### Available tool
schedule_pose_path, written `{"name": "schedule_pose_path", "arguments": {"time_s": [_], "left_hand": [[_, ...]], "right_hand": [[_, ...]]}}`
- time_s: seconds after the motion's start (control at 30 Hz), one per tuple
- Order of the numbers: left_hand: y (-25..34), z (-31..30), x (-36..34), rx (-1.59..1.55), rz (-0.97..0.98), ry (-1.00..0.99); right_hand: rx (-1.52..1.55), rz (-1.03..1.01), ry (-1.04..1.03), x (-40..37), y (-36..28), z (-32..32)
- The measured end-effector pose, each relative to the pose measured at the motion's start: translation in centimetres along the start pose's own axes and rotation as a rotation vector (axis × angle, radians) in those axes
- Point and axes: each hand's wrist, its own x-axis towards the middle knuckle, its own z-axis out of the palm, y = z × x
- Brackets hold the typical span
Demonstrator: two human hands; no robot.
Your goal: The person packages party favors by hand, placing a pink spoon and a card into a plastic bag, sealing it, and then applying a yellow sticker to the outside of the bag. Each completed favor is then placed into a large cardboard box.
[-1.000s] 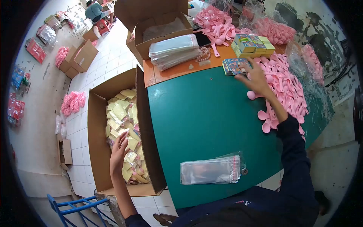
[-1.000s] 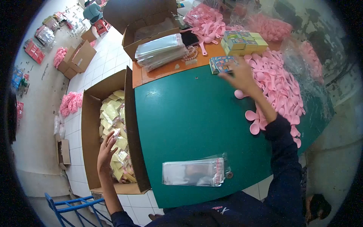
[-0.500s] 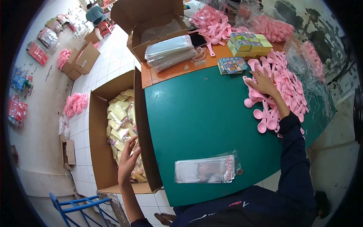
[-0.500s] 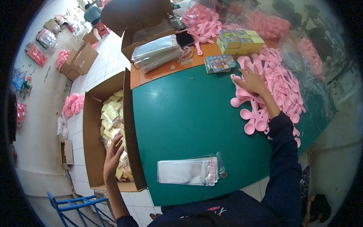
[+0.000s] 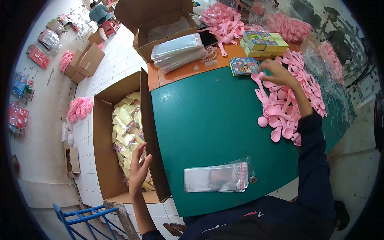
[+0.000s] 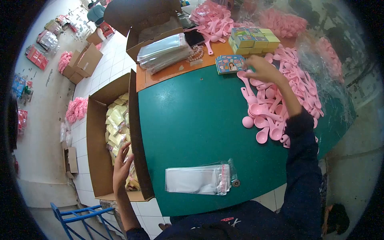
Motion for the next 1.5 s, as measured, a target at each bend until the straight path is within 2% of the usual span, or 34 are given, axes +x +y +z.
{"name": "schedule_pose_path", "arguments": {"time_s": [0.03, 0.13, 0.27, 0.37, 0.47, 0.57, 0.67, 0.77, 0.83, 0.87, 0.9, 0.97, 1.03, 1.1, 1.17, 1.27, 1.37, 1.43, 1.47, 1.5], "left_hand": [[0.4, 0.3, -0.1, 0.024, 0.019, 0.005], [1.1, 1.0, -0.5, 0.103, 0.052, 0.019], [0.4, 0.6, -1.3, 0.116, 0.051, 0.103], [-0.6, 0.2, -1.9, 0.079, 0.038, 0.186], [-0.9, 0.1, -2.0, 0.062, 0.036, 0.221], [-0.1, 0.5, -1.6, 0.090, 0.046, 0.220], [2.5, 1.9, -0.4, 0.252, 0.082, 0.258], [6.0, 4.5, 3.7, 0.120, 0.278, -0.003], [9.4, 7.5, 6.6, 0.168, 0.338, -0.199], [10.0, 9.2, 8.6, 0.091, 0.335, -0.277], [10.1, 11.2, 11.0, 0.012, 0.330, -0.353], [9.1, 15.6, 16.3, -0.012, 0.380, -0.328], [9.8, 19.7, 19.6, -0.079, 0.295, -0.273], [11.4, 23.0, 21.4, -0.258, 0.032, -0.352], [11.9, 26.2, 22.6, -0.136, 0.004, -0.349], [10.9, 29.2, 24.8, -0.207, 0.095, -0.549], [11.4, 28.3, 23.4, -0.214, 0.177, -0.451], [12.1, 25.8, 20.4, -0.021, 0.204, -0.310], [11.9, 24.1, 18.8, 0.075, 0.216, -0.237], [11.0, 21.9, 17.5, 0.069, 0.290, -0.313]], "right_hand": [[-0.020, 0.017, 0.050, 1.4, 0.0, 0.0], [-0.079, -0.016, 0.001, 5.6, 1.8, 1.8], [-0.154, 0.059, -0.062, 8.8, 2.4, 3.2], [-0.080, 0.076, -0.302, 10.3, 0.5, 1.9], [-0.133, 0.011, -0.254, 9.7, -0.3, 2.0], [-0.087, -0.049, 0.003, 8.8, 2.2, 2.7], [0.190, 0.073, 0.121, 7.8, 3.8, 1.6], [0.142, 0.250, 0.156, 6.8, 4.1, 0.3], [0.000, 0.294, 0.276, 6.8, 6.9, 1.0], [-0.069, 0.319, 0.328, 6.6, 7.9, 1.5], [0.017, 0.335, 0.273, 6.5, 7.9, 1.4], [0.192, 0.367, 0.154, 6.2, 6.8, 1.1], [0.219, 0.411, 0.071, 6.3, 6.3, 1.4], [0.207, 0.441, 0.021, 6.5, 5.5, 1.3], [0.161, 0.462, 0.001, 6.7, 4.5, 1.3], [0.068, 0.406, 0.011, 7.2, 4.3, 1.6], [0.029, 0.414, 0.020, 6.8, 4.6, 0.8], [0.030, 0.228, 0.105, 4.9, 5.7, -0.9], [0.199, 0.211, -0.007, 3.5, 4.4, -3.4], [0.368, 0.194, -0.118, 1.8, 2.7, -6.1]]}}
